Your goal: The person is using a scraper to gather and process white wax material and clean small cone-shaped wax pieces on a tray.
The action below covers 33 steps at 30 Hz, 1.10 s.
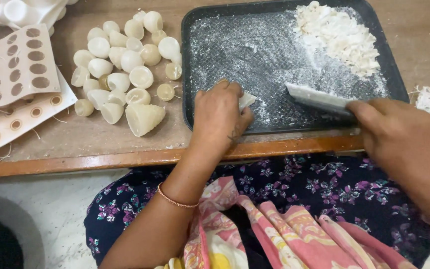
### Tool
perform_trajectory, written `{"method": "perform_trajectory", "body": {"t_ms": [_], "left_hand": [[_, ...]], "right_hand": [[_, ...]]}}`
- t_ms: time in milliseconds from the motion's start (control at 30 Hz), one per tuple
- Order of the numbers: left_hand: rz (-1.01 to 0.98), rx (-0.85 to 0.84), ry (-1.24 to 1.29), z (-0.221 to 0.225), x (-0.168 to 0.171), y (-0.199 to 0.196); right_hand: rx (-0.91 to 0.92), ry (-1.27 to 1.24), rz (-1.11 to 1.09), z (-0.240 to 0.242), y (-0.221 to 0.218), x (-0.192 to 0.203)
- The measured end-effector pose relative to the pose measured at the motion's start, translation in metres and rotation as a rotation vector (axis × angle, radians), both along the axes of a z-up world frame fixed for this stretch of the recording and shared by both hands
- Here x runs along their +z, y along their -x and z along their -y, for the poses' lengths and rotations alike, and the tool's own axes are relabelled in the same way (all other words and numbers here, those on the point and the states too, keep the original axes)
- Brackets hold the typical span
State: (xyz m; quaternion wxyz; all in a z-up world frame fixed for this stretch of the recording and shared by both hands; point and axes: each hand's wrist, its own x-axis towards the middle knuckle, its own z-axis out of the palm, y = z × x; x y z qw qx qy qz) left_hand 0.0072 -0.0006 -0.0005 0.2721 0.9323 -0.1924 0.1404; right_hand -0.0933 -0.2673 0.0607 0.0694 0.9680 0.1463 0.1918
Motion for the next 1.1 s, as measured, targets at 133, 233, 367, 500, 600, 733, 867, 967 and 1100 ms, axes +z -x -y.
{"method": "perform_trajectory", "body": {"t_ms": [133, 233, 367, 500, 600, 733, 867, 967, 1100], "left_hand": [[0.005, -0.023, -0.007, -0.002, 0.003, 0.002], [0.003, -0.035, -0.002, -0.001, 0.003, 0.001], [-0.039, -0.011, 0.001, -0.002, 0.002, 0.001], [-0.014, -0.003, 0.027, -0.002, -0.004, -0.001], [-0.022, 0.002, 0.036, -0.002, -0.007, -0.003], [-0.015, 0.001, 0.058, -0.003, -0.005, 0.001], [-0.018, -0.007, 0.056, -0.002, -0.001, 0.0], [-0.037, -0.002, 0.052, -0.002, -0.001, 0.0], [-0.038, 0.007, 0.043, -0.001, 0.0, 0.0]], "right_hand": [[-0.017, 0.035, 0.05, 0.001, -0.034, 0.002], [-0.038, 0.051, 0.082, 0.005, -0.055, 0.003], [-0.092, 0.062, 0.074, 0.021, -0.088, -0.01], [-0.196, 0.043, 0.02, 0.027, -0.118, 0.0], [-0.218, -0.092, -0.007, 0.022, -0.106, 0.027], [-0.064, -0.366, -0.08, 0.104, -0.105, -0.014], [0.073, -0.347, -0.281, 0.138, -0.056, -0.039], [0.029, -0.224, -0.299, 0.149, -0.029, -0.058], [0.059, -0.163, -0.309, 0.159, -0.014, -0.066]]}}
